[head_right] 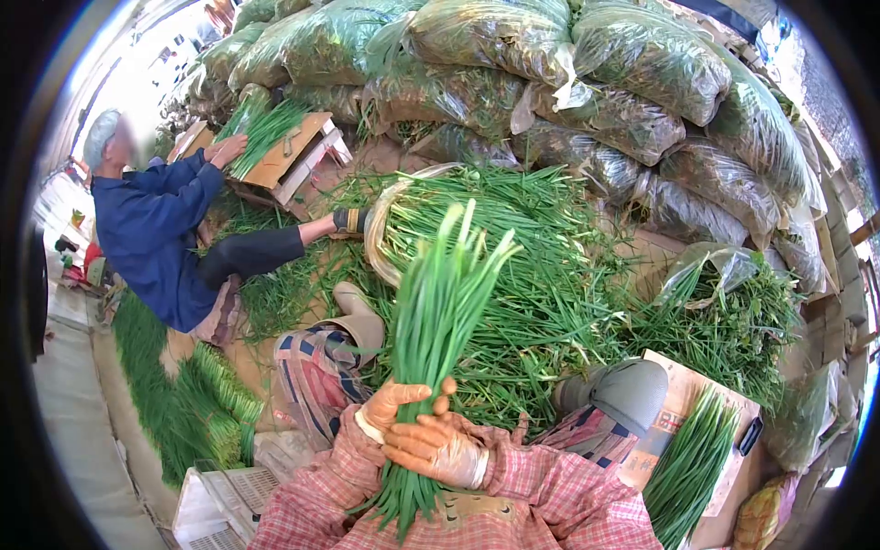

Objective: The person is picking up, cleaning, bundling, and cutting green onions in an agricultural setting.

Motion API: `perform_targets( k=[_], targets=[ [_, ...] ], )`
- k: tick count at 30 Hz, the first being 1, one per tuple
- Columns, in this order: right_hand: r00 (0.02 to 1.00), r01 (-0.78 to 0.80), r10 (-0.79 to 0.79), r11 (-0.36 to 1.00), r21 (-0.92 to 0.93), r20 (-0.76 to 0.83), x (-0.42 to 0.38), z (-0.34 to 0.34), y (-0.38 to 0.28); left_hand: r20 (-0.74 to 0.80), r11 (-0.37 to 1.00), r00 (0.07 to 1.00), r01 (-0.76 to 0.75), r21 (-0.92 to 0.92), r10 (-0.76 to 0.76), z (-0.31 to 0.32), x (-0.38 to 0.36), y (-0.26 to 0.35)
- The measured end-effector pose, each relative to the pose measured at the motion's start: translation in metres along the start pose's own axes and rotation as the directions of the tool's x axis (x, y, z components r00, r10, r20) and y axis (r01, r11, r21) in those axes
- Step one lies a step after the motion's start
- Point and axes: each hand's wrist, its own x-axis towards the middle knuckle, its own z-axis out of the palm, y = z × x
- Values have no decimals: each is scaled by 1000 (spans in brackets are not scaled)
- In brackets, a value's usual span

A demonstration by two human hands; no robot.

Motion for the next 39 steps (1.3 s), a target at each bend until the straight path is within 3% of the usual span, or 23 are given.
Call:
perform_targets(
  k=[1,2,4,5,6,8,10,12,14,16,18,20,22,24,26,27,31,34,39],
  targets=[
    [999,42,-43,998,45,27,1,-1,1,-17,985,995,-98,139,102,-12,-7,2],
    [995,80,-86,992,98,51,1,-2,1,-74,984,994,-63,169,77,-4,-21,11],
    [992,72,-100,949,308,78,5,2,3,-121,932,974,-144,334,194,-5,-49,19],
    [984,-128,63,902,413,168,7,2,12,-122,895,958,-193,402,261,-1,-65,23],
    [938,-325,208,808,492,278,7,-1,21,-162,878,960,-131,460,229,-6,-82,25],
    [817,-524,574,775,355,-47,14,-15,35,-98,730,944,-174,660,314,-12,-115,26],
    [619,-576,780,528,624,-88,25,-16,50,-170,726,929,-132,675,328,-12,-144,21],
    [587,-598,806,494,631,-75,39,-17,59,-228,732,914,-99,674,334,-16,-168,9],
    [615,-585,775,570,577,-143,63,-18,56,-269,732,900,-77,677,343,-27,-183,-6],
    [672,-572,733,604,555,-106,78,-15,54,-287,709,888,-59,703,359,-34,-194,-17],
    [649,-572,755,568,592,-98,84,-9,55,-342,771,876,-50,635,339,-32,-200,-29],
    [702,-543,690,679,493,-177,90,-5,62,-413,801,853,-9,599,318,-39,-210,-43],
    [689,-615,722,629,476,-63,97,-1,67,-448,757,853,102,645,268,-41,-216,-47],
    [634,-676,768,488,553,97,102,3,75,-441,680,853,149,718,278,-45,-217,-51],
    [636,-698,768,528,483,80,101,22,91,-386,571,854,132,810,350,-52,-216,-57],
    [601,-722,789,468,510,126,101,27,97,-401,563,855,163,810,330,-55,-217,-58],
    [639,-703,747,469,535,184,100,34,110,-429,545,847,208,812,315,-54,-219,-55],
    [710,-676,704,684,273,-6,96,32,103,-455,548,840,241,801,295,-40,-215,-46],
    [866,-497,497,868,4,-61,86,22,103,-460,543,848,264,797,263,-44,-215,-47]
  ],
)
